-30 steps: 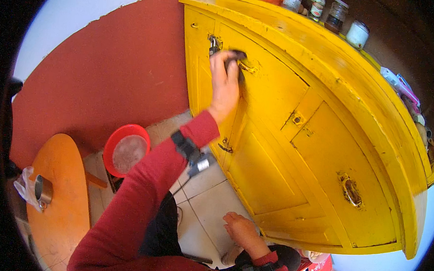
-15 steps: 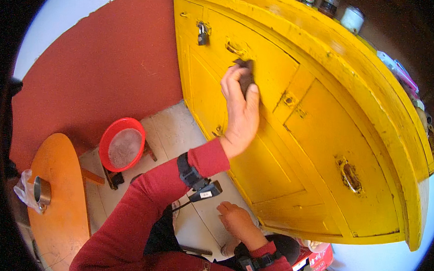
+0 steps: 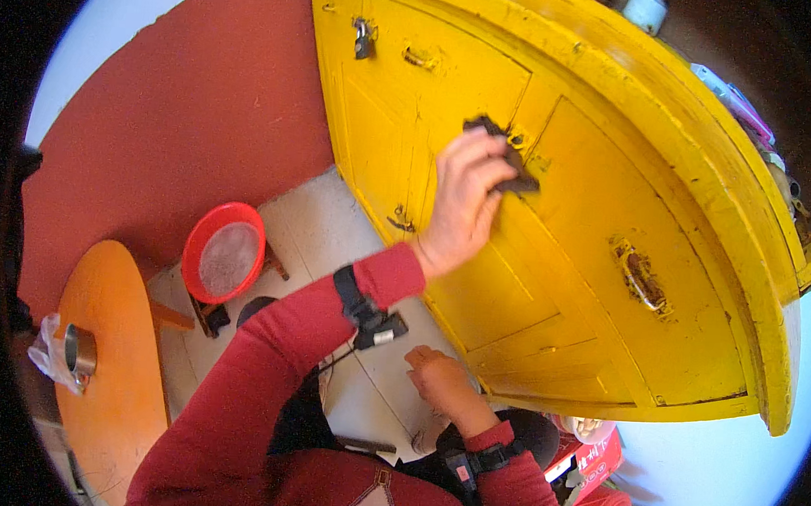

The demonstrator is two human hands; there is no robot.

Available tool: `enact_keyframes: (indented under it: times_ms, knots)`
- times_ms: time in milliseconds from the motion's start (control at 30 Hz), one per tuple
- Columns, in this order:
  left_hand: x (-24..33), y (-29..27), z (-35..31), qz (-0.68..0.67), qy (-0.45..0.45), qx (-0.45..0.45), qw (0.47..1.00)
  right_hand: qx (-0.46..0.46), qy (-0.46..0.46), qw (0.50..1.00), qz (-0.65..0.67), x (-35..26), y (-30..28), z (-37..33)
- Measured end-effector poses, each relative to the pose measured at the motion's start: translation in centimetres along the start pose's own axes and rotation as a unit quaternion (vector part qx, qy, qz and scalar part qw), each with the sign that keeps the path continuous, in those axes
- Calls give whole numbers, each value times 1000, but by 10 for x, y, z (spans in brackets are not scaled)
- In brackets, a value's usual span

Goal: The person wipes the front surface of a yellow wooden cabinet using a dark cloth. They repeatedly rub the doors and drawers, including around the handles and locks, while occasionally adjusting the cloth.

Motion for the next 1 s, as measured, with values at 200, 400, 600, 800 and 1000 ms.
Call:
enact_keyframes:
  times_ms: [200, 400, 600, 800, 1000]
  knots:
    - [3, -13, -17, -11, -117, -13, 993, 5, 42, 999, -19, 16, -6, -2]
    - [-55, -40, -98, -263, -429, 5, 864, 258, 104, 956, 89, 23, -74, -2]
    - [-53, -41, -142, -356, -563, -113, 738, 393, 102, 861, 305, 3, -114, 12]
    - [-22, -21, -163, -526, -554, -74, 641, 445, 204, 842, 226, -12, -113, 52]
    - [-103, -120, -117, -368, -548, 126, 741, 341, -37, 822, -455, -94, -188, 77]
Point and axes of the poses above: each hand's wrist, its own z-axis towards the middle knuckle, its own y-axis out of the palm, x = y × z, the point moved 9 cm from there along z, towards the middle knuckle, and after that the axes turned 2 degrees about -z, right-handed, at the moved point
